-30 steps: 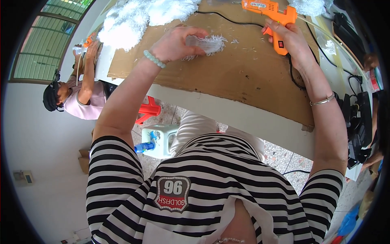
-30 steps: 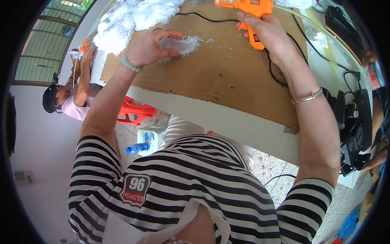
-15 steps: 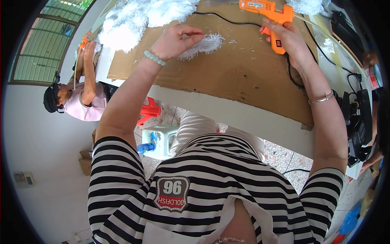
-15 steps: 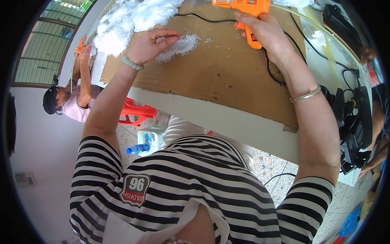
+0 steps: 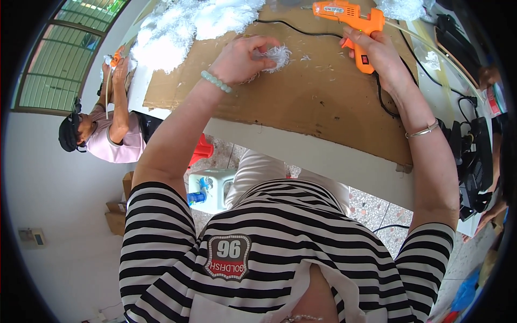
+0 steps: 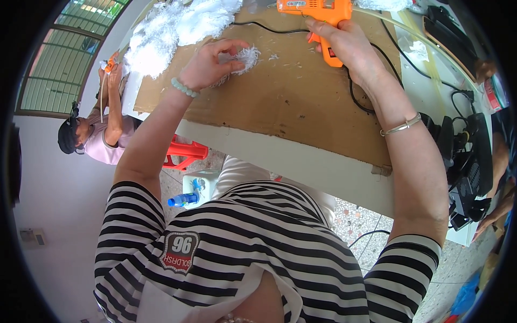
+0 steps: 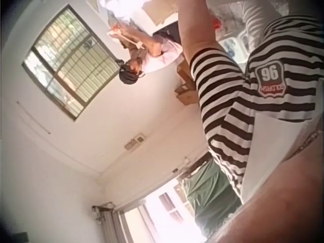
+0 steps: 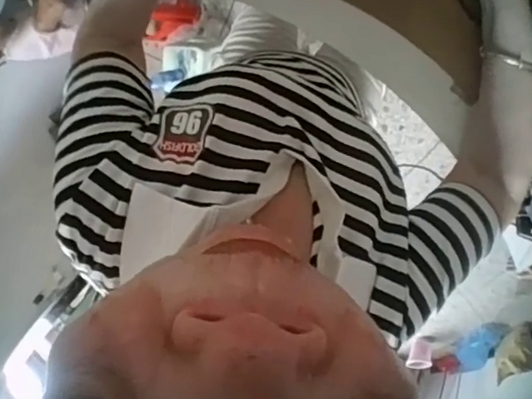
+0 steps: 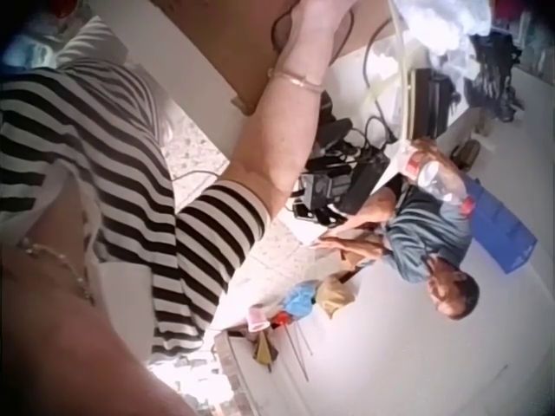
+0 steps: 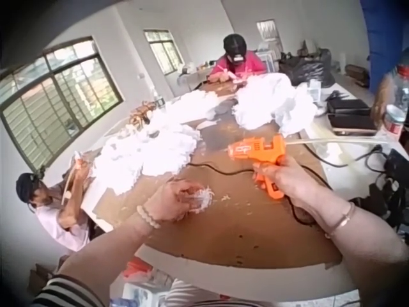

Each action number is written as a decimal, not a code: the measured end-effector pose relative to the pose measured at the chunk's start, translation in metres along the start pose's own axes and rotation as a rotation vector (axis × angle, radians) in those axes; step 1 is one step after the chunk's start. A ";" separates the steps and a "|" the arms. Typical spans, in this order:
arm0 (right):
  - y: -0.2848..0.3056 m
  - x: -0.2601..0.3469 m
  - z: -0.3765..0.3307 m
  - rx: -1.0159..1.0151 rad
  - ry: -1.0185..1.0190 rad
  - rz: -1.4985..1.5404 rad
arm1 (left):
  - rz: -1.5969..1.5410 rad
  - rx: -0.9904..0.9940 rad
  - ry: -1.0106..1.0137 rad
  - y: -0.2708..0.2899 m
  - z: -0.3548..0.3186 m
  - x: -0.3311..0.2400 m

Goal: Gluing white stuffing onto cardboard pieces using a hot glue gun.

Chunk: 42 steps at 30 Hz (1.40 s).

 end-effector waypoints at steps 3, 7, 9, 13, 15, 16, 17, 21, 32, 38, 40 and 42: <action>-0.002 0.001 -0.002 -0.017 -0.017 0.019 | 0.212 -0.039 -0.067 0.003 -0.003 -0.009; -0.002 0.001 -0.002 -0.002 -0.012 0.005 | 0.448 -0.181 -0.297 0.012 -0.009 -0.038; 0.000 0.001 -0.002 -0.008 -0.008 0.027 | 0.466 -0.197 -0.334 0.013 -0.010 -0.045; -0.001 0.000 -0.003 -0.023 -0.025 0.029 | 0.432 -0.187 -0.322 0.009 -0.012 -0.043; -0.003 0.001 -0.003 -0.012 -0.019 0.036 | 0.399 -0.172 -0.274 0.009 -0.009 -0.040; -0.002 0.001 -0.004 -0.012 -0.019 0.036 | 0.364 -0.107 -0.217 0.007 -0.005 -0.036; -0.002 0.001 -0.004 -0.008 -0.021 0.022 | 0.328 -0.042 -0.159 0.003 -0.002 -0.031; -0.003 0.002 -0.005 -0.024 -0.030 0.037 | 0.354 -0.028 -0.241 0.000 0.001 -0.035; -0.002 -0.001 -0.001 -0.012 -0.013 0.000 | 0.008 -0.137 -0.097 0.013 -0.008 -0.020; -0.001 0.000 -0.002 -0.012 -0.010 0.010 | 0.456 -0.269 -0.417 0.015 -0.024 -0.054; -0.002 0.001 -0.002 -0.007 -0.007 0.026 | 0.282 -0.187 -0.384 0.013 -0.016 -0.033; -0.003 0.001 -0.002 0.008 0.002 0.014 | 0.107 -0.103 -0.353 0.013 -0.016 -0.022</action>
Point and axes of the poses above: each hand's wrist, its own z-axis towards the middle knuckle, its own y-axis out of the back of the hand, x = y × z, the point moved 10 cm from there along z, towards the middle knuckle, and after that the axes turned 14 degrees about z, right-handed, at the moved point
